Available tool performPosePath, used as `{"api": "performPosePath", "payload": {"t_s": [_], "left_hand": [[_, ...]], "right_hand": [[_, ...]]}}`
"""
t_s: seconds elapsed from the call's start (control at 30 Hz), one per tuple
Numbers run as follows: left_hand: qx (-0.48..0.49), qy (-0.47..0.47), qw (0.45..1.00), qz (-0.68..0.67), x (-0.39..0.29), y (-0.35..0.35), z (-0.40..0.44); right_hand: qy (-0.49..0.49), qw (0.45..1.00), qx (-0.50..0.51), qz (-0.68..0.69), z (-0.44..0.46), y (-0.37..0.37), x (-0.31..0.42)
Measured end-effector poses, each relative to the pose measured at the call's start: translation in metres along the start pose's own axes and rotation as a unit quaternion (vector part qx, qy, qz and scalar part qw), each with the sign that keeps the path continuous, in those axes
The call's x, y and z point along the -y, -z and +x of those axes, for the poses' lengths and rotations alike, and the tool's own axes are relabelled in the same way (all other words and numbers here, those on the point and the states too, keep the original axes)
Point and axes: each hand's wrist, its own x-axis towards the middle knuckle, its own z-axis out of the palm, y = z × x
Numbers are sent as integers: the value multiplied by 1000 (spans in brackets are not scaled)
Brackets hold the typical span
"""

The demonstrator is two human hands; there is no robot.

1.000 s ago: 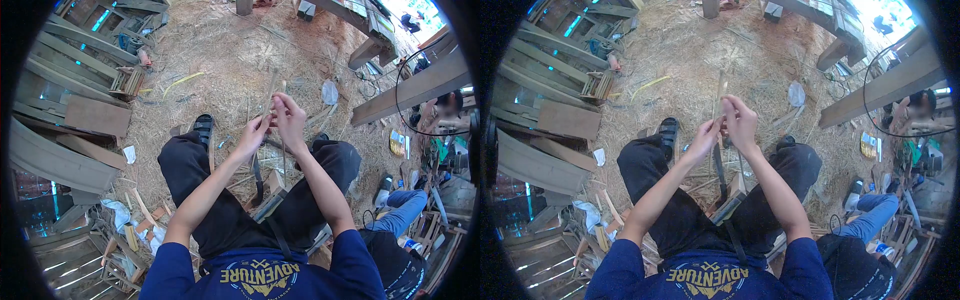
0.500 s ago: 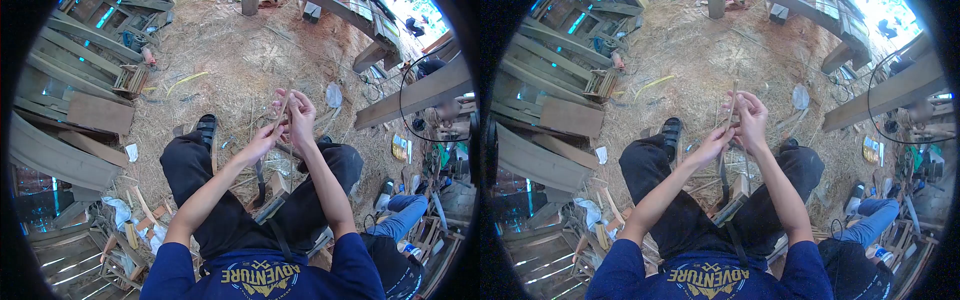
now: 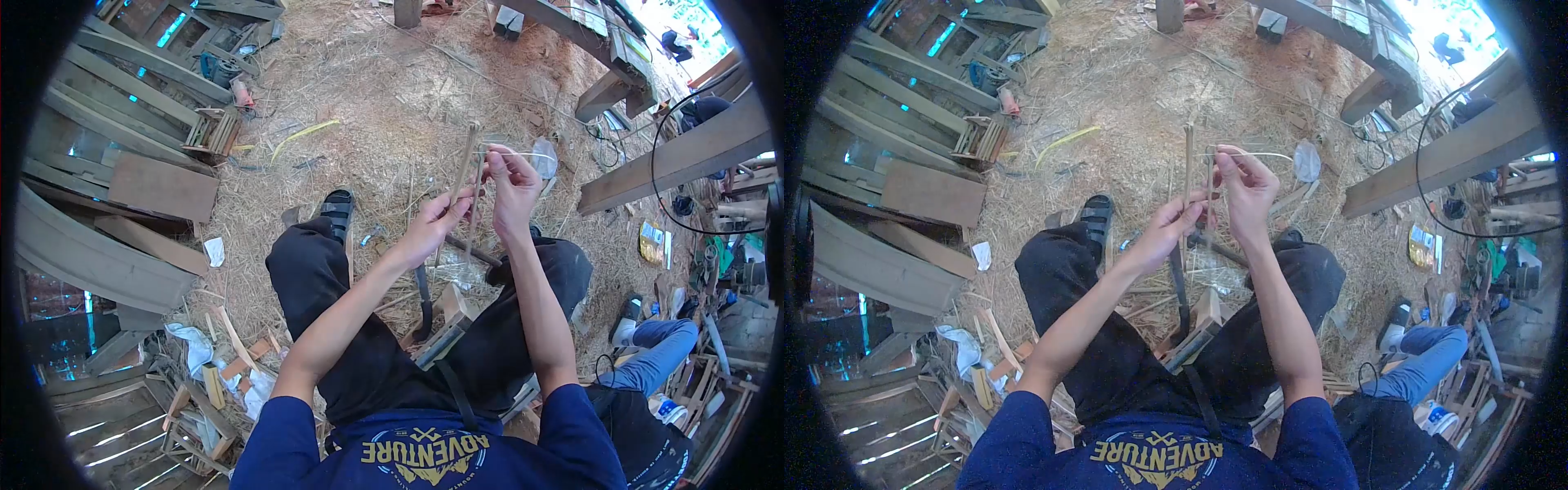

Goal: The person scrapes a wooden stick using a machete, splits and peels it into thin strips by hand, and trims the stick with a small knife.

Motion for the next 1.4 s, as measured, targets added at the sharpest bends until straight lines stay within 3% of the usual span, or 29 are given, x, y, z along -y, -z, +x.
{"api": "performPosePath", "payload": {"t_s": [0.2,0.27,0.47,0.8,0.9,0.97,1.07,1.1,1.17,1.23,1.4], "left_hand": [[-28,5,993,-114,-4,1,5],[-21,13,992,-120,-9,9,5],[-43,50,997,-41,-6,11,-11],[-15,150,987,-62,-7,17,-20],[-15,159,985,-63,-2,19,-24],[-19,185,981,-60,9,24,-37],[-18,175,982,-66,-2,30,-45],[-48,179,981,-61,-6,33,-41],[-52,172,981,-70,-1,47,-35],[-71,177,980,-61,-3,48,-37],[-60,183,980,-42,-8,34,-38]], "right_hand": [[60,997,-30,26,4,-8,-1],[40,998,-39,-4,4,-8,-1],[-2,996,4,-84,-2,-5,0],[-18,989,-14,-148,-14,3,-14],[18,984,-100,-147,-12,3,-7],[31,968,-240,-71,23,38,9],[-63,963,-143,-221,33,66,16],[-43,936,-26,-349,27,79,-6],[-46,917,122,-376,2,64,-18],[-128,911,143,-365,-11,33,-4],[-181,952,200,-144,-8,23,-24]]}}
